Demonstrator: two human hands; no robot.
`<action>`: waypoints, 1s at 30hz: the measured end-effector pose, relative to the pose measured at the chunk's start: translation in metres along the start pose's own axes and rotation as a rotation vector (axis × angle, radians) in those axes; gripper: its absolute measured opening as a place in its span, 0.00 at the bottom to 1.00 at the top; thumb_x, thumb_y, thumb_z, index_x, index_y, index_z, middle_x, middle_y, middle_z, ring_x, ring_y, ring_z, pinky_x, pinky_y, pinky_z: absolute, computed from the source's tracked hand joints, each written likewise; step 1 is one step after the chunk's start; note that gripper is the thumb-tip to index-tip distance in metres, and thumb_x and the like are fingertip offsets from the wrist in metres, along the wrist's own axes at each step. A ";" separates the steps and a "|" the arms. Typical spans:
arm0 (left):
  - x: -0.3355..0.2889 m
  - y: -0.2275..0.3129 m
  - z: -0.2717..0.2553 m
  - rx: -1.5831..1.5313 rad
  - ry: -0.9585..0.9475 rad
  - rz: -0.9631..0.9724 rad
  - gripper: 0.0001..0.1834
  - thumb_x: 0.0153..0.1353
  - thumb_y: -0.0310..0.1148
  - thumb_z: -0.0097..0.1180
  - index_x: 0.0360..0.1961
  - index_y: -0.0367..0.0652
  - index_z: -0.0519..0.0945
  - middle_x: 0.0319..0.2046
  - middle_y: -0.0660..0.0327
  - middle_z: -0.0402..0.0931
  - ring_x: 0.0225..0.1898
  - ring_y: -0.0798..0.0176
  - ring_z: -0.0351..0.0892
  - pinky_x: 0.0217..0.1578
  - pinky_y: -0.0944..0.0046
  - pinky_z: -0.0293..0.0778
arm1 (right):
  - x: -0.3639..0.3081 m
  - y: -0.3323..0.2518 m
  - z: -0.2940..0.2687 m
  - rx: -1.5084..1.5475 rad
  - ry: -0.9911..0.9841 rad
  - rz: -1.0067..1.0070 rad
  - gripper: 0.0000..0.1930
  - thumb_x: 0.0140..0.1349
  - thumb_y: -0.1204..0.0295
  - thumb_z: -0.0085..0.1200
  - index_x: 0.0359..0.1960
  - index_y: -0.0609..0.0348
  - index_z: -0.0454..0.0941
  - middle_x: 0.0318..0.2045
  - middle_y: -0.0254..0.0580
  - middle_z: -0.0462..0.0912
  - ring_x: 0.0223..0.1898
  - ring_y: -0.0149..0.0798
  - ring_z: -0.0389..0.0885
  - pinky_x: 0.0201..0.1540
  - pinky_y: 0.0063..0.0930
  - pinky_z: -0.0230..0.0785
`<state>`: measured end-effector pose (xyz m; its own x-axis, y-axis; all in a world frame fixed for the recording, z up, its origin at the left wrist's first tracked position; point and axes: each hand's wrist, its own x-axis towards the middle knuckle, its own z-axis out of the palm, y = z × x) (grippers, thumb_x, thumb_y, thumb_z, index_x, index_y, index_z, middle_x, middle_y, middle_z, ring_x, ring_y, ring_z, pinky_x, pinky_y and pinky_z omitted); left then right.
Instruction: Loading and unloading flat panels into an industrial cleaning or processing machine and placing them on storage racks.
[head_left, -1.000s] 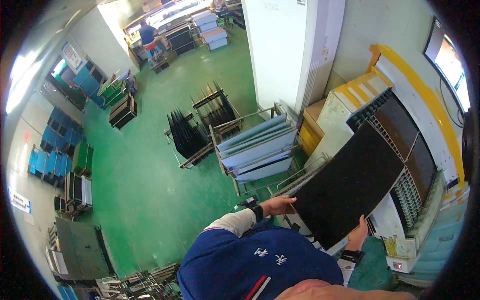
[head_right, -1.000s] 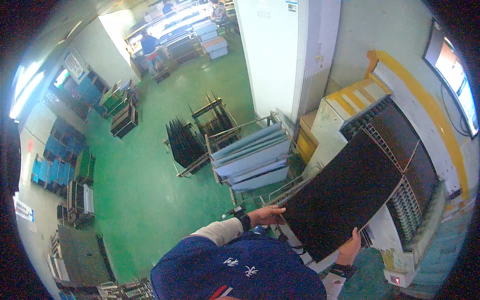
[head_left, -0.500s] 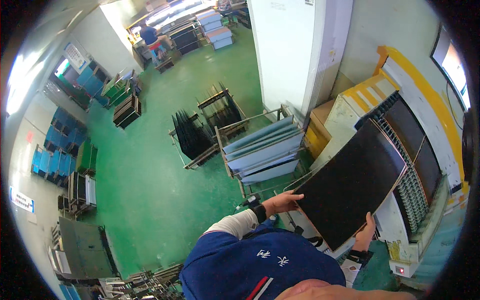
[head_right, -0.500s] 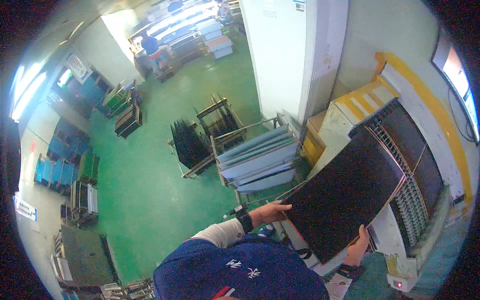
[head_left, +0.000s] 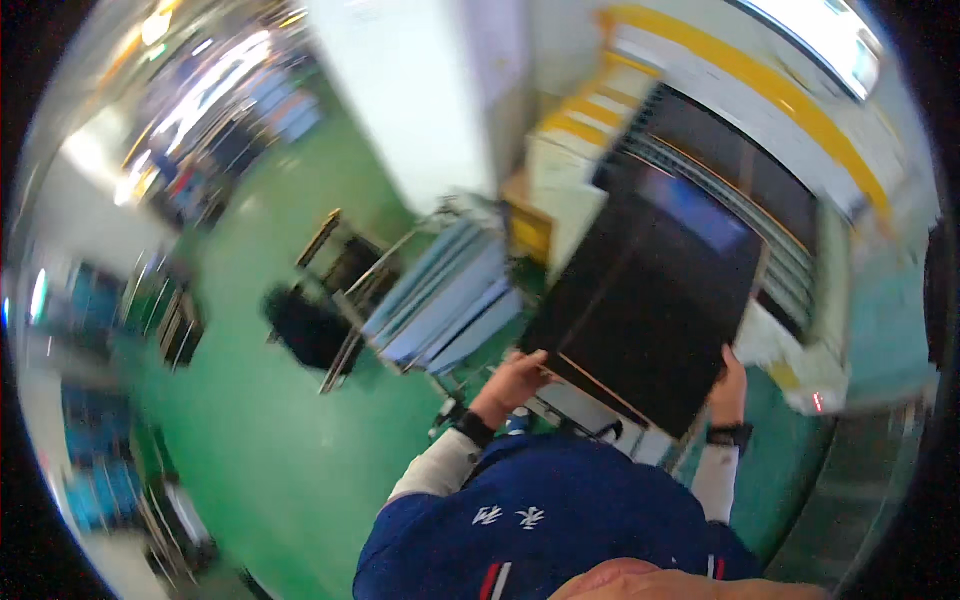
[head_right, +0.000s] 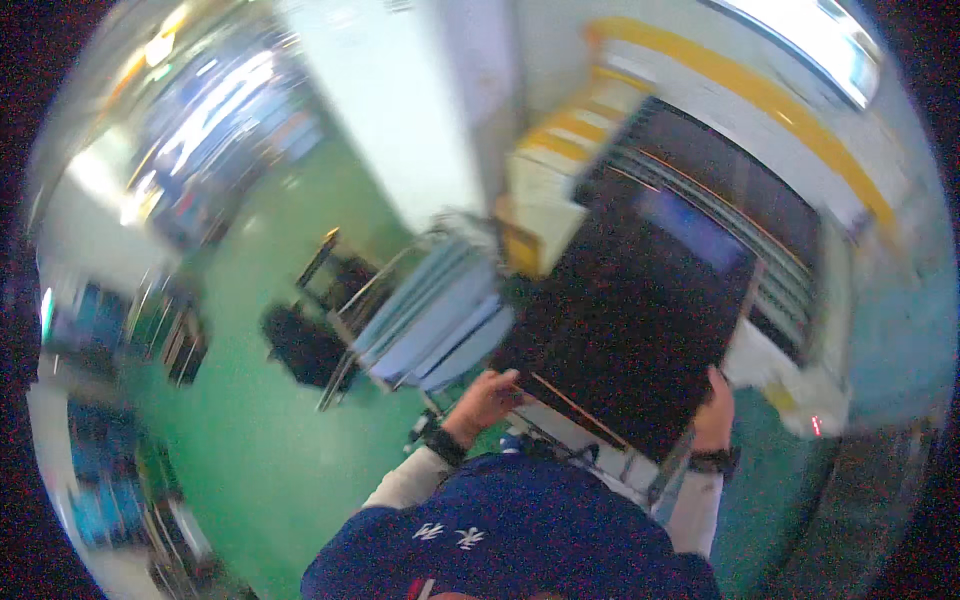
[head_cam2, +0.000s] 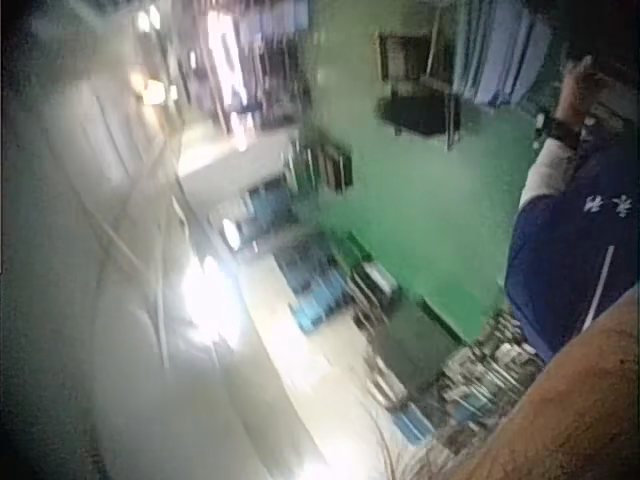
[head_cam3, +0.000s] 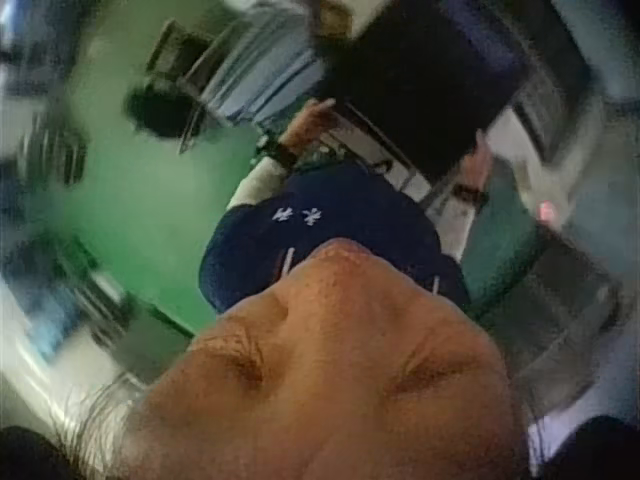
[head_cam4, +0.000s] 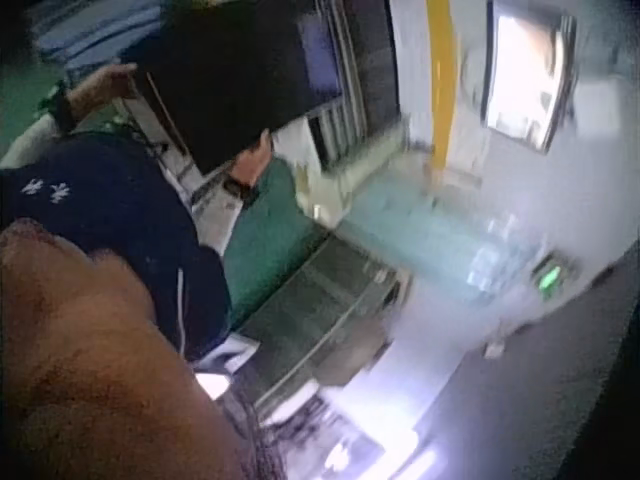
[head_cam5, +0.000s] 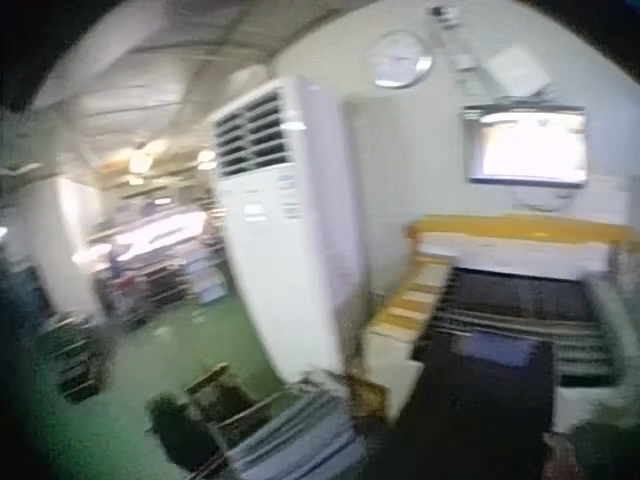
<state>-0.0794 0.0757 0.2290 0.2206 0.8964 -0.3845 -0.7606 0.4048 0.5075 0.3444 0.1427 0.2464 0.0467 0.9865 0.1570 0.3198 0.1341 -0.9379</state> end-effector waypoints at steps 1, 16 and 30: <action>0.003 0.000 -0.018 -0.008 -0.025 0.009 0.14 0.61 0.36 0.55 0.38 0.33 0.77 0.37 0.53 0.79 0.37 0.55 0.79 0.43 0.55 0.75 | 0.006 -0.026 0.011 -0.155 0.083 -0.011 0.16 0.62 0.77 0.48 0.51 0.71 0.72 0.46 0.46 0.78 0.46 0.34 0.75 0.54 0.26 0.65; 0.055 0.017 0.010 0.001 -0.062 0.057 0.18 0.63 0.30 0.51 0.55 0.48 0.69 0.51 0.62 0.73 0.47 0.60 0.75 0.42 0.58 0.74 | -0.072 0.001 -0.019 0.854 0.112 0.736 0.16 0.59 0.70 0.52 0.47 0.64 0.74 0.41 0.42 0.82 0.43 0.39 0.81 0.49 0.36 0.73; 0.114 0.043 0.041 -0.013 -0.184 0.060 0.15 0.65 0.34 0.49 0.52 0.43 0.72 0.49 0.61 0.75 0.48 0.61 0.74 0.47 0.59 0.74 | -0.079 0.045 -0.099 1.124 0.466 0.455 0.19 0.60 0.66 0.53 0.51 0.61 0.73 0.48 0.40 0.79 0.49 0.37 0.77 0.51 0.26 0.70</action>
<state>-0.0620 0.2022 0.2385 0.2813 0.9372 -0.2060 -0.7834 0.3483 0.5147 0.4485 0.0614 0.2224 0.3363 0.8691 -0.3627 -0.7647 0.0271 -0.6438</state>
